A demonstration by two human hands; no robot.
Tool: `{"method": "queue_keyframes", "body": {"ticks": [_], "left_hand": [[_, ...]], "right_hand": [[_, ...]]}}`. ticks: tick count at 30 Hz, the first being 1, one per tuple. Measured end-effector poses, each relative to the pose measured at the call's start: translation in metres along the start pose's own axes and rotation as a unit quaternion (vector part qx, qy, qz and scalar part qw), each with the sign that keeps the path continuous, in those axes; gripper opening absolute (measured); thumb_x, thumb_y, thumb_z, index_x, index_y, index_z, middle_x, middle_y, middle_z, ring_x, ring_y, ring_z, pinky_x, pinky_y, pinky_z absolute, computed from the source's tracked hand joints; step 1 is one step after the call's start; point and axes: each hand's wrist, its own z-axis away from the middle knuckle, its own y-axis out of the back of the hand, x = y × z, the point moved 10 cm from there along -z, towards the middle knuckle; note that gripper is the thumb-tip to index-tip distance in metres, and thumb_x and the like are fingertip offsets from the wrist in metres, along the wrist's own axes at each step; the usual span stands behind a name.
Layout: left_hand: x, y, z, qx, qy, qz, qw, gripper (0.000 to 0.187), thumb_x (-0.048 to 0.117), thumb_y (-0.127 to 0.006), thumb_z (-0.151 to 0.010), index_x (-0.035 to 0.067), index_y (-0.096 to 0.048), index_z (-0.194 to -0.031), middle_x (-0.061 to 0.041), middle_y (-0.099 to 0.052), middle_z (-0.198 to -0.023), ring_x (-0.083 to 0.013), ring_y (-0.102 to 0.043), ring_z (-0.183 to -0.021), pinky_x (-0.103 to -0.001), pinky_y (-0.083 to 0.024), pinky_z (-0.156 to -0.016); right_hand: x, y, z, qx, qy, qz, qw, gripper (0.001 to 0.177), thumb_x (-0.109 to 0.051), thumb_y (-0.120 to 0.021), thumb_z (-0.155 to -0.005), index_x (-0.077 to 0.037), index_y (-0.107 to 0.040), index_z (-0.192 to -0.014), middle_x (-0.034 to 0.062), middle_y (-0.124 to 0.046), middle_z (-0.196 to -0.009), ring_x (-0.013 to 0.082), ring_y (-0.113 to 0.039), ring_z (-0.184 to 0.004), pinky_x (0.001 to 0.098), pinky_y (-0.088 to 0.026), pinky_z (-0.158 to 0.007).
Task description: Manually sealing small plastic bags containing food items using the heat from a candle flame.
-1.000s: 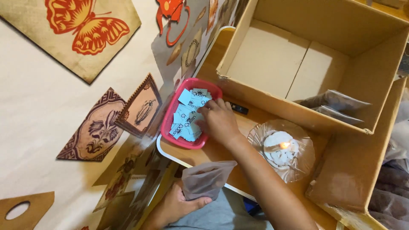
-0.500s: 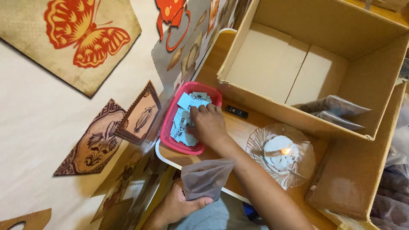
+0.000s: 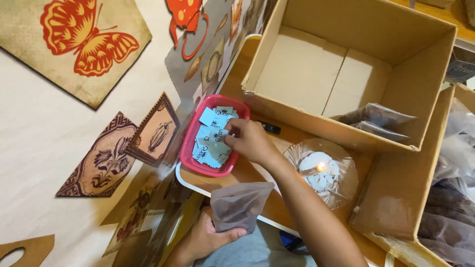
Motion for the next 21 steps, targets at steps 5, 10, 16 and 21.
{"method": "queue_keyframes", "body": {"ticks": [5, 10, 16, 21], "left_hand": [[-0.003, -0.013, -0.005, -0.010, 0.029, 0.017, 0.999, 0.045, 0.038, -0.089, -0.072, 0.007, -0.080, -0.105, -0.003, -0.084, -0.103, -0.0141, -0.077, -0.099, -0.031, -0.063, -0.091], [0.002, -0.052, -0.023, -0.089, 0.039, 0.025, 0.995, 0.045, 0.032, -0.086, -0.076, 0.011, -0.078, -0.115, 0.003, -0.081, -0.112, -0.0065, -0.069, -0.105, -0.029, -0.056, -0.100], [0.032, -0.107, -0.041, -0.175, -0.029, 0.007, 0.984, 0.055, 0.041, -0.084, -0.077, 0.010, -0.073, -0.121, 0.000, -0.077, -0.118, -0.0104, -0.069, -0.111, -0.029, -0.055, -0.100], [0.038, -0.144, -0.042, -0.236, 0.023, 0.018, 0.971, 0.057, 0.039, -0.083, -0.077, 0.010, -0.072, -0.125, 0.001, -0.076, -0.117, -0.0108, -0.070, -0.109, -0.027, -0.056, -0.096]], "right_hand": [[-0.011, 0.049, 0.052, 0.045, -0.003, -0.222, 0.974, 0.013, -0.004, -0.074, -0.088, -0.013, -0.064, -0.091, 0.0007, -0.065, -0.075, 0.0087, -0.062, -0.063, 0.0244, -0.049, -0.054], [-0.025, 0.126, 0.152, 0.156, -0.070, -0.196, 0.966, 0.015, -0.009, -0.073, -0.088, -0.008, -0.079, -0.102, 0.0031, -0.072, -0.074, 0.0085, -0.058, -0.053, 0.0242, -0.050, -0.043], [-0.063, 0.196, 0.232, 0.254, 0.074, 0.035, 0.964, 0.009, -0.006, -0.068, -0.091, -0.002, -0.076, -0.090, 0.0090, -0.077, -0.094, 0.0165, -0.073, -0.088, 0.0270, -0.057, -0.084], [-0.030, 0.212, 0.263, 0.229, -0.007, 0.087, 0.969, 0.012, -0.019, -0.077, -0.084, -0.014, -0.081, -0.094, -0.0050, -0.084, -0.094, 0.0036, -0.053, -0.053, 0.0195, -0.045, -0.050]]}}
